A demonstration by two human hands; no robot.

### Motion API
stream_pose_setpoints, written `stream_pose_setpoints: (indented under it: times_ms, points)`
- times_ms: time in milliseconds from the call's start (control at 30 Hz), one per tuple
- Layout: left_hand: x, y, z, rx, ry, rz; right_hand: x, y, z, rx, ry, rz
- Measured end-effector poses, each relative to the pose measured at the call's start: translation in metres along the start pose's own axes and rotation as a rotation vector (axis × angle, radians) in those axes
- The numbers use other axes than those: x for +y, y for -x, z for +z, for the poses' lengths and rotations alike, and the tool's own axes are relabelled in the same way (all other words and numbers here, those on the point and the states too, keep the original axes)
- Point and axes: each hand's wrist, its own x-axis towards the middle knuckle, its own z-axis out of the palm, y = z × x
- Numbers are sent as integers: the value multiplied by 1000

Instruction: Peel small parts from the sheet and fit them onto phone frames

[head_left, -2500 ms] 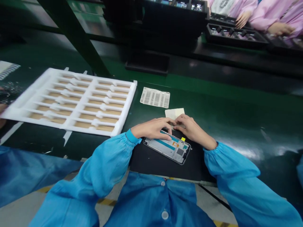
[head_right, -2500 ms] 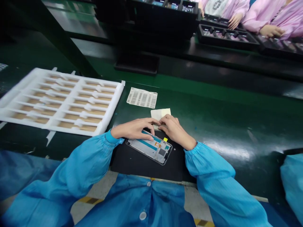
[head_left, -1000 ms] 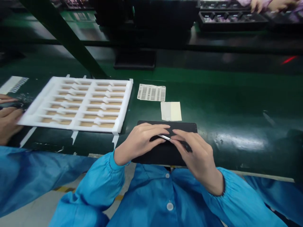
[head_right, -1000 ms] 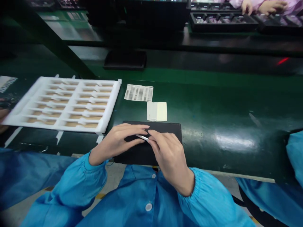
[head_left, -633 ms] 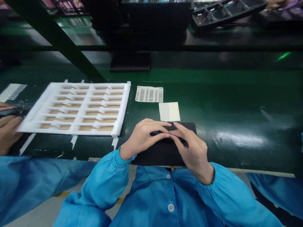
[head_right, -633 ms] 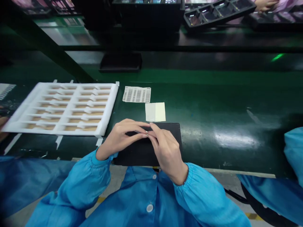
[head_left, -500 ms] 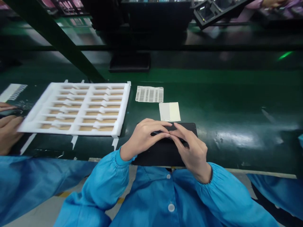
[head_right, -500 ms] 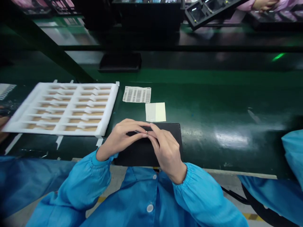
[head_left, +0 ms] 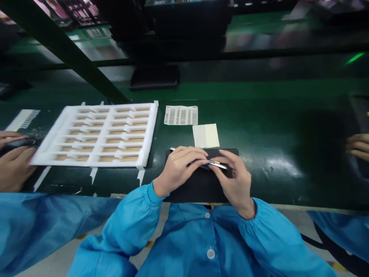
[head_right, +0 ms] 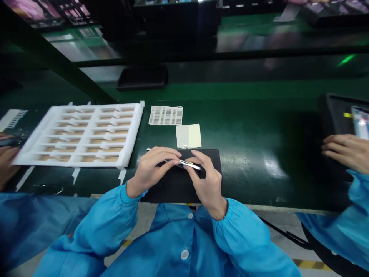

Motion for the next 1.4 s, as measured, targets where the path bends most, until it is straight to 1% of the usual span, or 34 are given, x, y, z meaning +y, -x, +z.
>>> stream_pose_setpoints:
  times_ms: [133,500,567,633,733,967,1067,1200,1400]
  points:
    - [-1,2,5,-6,-47,51,1,-2,0,-9,-55,2]
    - [-3,1,4,-58,-72,70,10,4,2,1,-103,3]
    - [-3,1,3,-70,-59,69,12,6,2,4,-96,-14]
    - [-3,0,3,-78,-52,68,14,7,1,2,-83,-64]
    - [-3,0,3,-93,-50,55,15,7,1,-5,-56,-130]
    - [-1,-2,2,-140,-71,36,16,9,2,-7,-83,-93]
    - [1,-4,2,-161,-68,4,16,9,3,-4,-83,-89]
    - [4,-5,1,-173,-40,-55,17,8,3,3,-88,-102]
    - [8,-6,4,-209,-112,-96,17,7,3,11,-102,-146]
